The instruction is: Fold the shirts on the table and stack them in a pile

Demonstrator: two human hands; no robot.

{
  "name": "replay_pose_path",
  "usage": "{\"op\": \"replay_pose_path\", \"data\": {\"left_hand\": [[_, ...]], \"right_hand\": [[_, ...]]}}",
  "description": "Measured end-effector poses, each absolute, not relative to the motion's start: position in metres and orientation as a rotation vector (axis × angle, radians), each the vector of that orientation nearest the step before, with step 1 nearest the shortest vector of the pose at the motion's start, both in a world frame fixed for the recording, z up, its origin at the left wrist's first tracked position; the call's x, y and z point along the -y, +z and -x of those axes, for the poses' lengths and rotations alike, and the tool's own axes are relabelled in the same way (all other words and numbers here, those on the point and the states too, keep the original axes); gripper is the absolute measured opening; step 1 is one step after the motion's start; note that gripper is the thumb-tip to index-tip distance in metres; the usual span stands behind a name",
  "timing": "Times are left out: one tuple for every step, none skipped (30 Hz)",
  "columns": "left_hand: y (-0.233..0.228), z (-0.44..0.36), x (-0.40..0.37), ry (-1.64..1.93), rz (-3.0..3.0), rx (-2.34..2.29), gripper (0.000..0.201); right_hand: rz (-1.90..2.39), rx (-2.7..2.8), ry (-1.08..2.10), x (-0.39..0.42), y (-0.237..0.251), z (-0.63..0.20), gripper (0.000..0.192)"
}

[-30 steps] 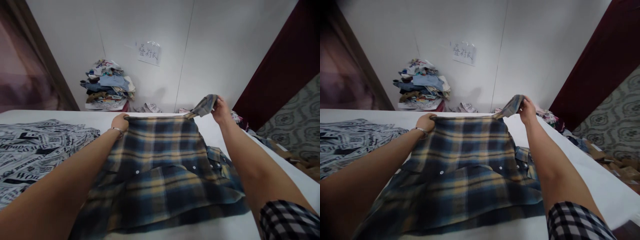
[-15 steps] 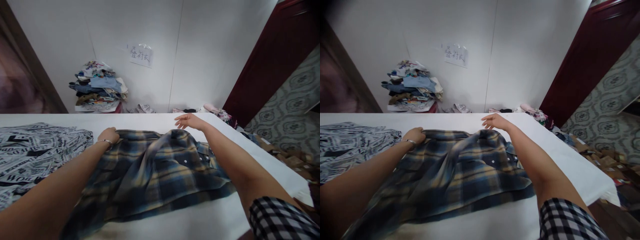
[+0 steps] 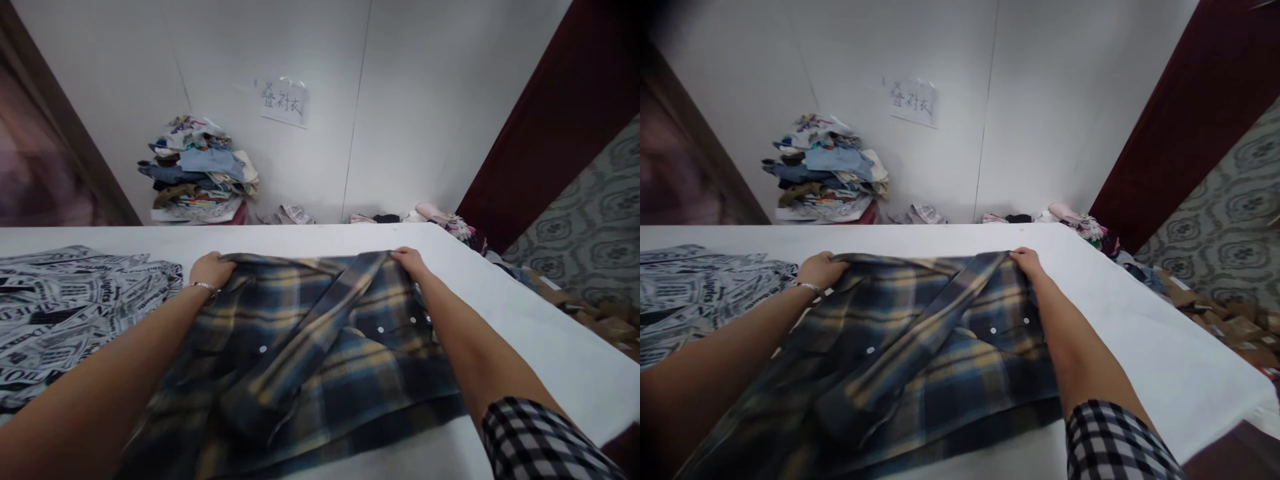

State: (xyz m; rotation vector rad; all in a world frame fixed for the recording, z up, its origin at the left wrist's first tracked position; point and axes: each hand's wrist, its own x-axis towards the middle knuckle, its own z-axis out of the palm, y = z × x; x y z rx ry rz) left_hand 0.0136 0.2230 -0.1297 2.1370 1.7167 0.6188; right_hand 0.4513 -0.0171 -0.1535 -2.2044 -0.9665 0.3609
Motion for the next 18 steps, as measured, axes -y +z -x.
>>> {"op": "replay_pose_path", "data": {"left_hand": [[-0.132, -0.014, -0.226, 0.616, -2.104, -1.778, 0.015], [-0.134, -0.016, -0.229, 0.613, -2.074, -1.794, 0.016], [-0.137, -0.018, -0.232, 0.61, -2.045, -1.804, 0.016], [-0.139, -0.02, -0.234, 0.612, -2.024, -1.811, 0.016], [-0.141, -0.023, -0.237, 0.618, -2.008, -1.818, 0.016], [-0.143, -0.025, -0.239, 0.628, -1.995, -1.818, 0.016], [-0.144, -0.026, -0.24, 0.64, -1.986, -1.811, 0.016], [-0.145, -0.028, -0.241, 0.655, -1.983, -1.797, 0.016], [-0.146, -0.029, -0.242, 0.668, -1.982, -1.779, 0.015], [-0.145, -0.03, -0.242, 0.677, -1.984, -1.759, 0.014], [-0.145, -0.03, -0.241, 0.684, -1.985, -1.742, 0.013], [-0.144, -0.031, -0.24, 0.687, -1.985, -1.725, 0.011], [-0.142, -0.031, -0.238, 0.686, -1.986, -1.71, 0.01], [-0.14, -0.031, -0.237, 0.684, -1.987, -1.696, 0.009], [-0.137, -0.03, -0.235, 0.681, -1.988, -1.683, 0.008], [-0.135, -0.029, -0.233, 0.68, -1.991, -1.671, 0.008], [-0.132, -0.028, -0.232, 0.679, -1.994, -1.66, 0.008], [-0.129, -0.026, -0.231, 0.678, -1.995, -1.651, 0.008]], "right_hand": [[2.217, 0.916, 0.319, 0.019, -0.156, -0.458, 0.028], [2.229, 0.879, 0.292, 0.021, -0.16, -0.464, 0.031], [2.239, 0.86, 0.276, 0.022, -0.164, -0.468, 0.032], [2.24, 0.863, 0.269, 0.023, -0.167, -0.47, 0.032], [2.234, 0.886, 0.266, 0.024, -0.17, -0.469, 0.032], [2.219, 0.926, 0.263, 0.024, -0.172, -0.467, 0.034], [2.195, 0.976, 0.263, 0.023, -0.173, -0.463, 0.041], [2.164, 1.058, 0.264, 0.022, -0.172, -0.457, 0.05], [2.127, 1.183, 0.265, 0.02, -0.171, -0.45, 0.059], [2.089, 1.339, 0.261, 0.017, -0.169, -0.443, 0.068], [2.061, 1.504, 0.253, 0.012, -0.166, -0.435, 0.074], [2.055, 1.659, 0.243, 0.007, -0.164, -0.427, 0.079], [2.068, 1.781, 0.241, 0.001, -0.162, -0.42, 0.081], [2.089, 1.828, 0.26, -0.005, -0.161, -0.414, 0.079], [2.107, 1.791, 0.301, -0.011, -0.161, -0.409, 0.072], [2.106, 1.712, 0.35, -0.017, -0.16, -0.405, 0.061], [2.082, 1.614, 0.392, -0.022, -0.159, -0.403, 0.046], [2.043, 1.51, 0.416, -0.026, -0.158, -0.402, 0.031]]}}
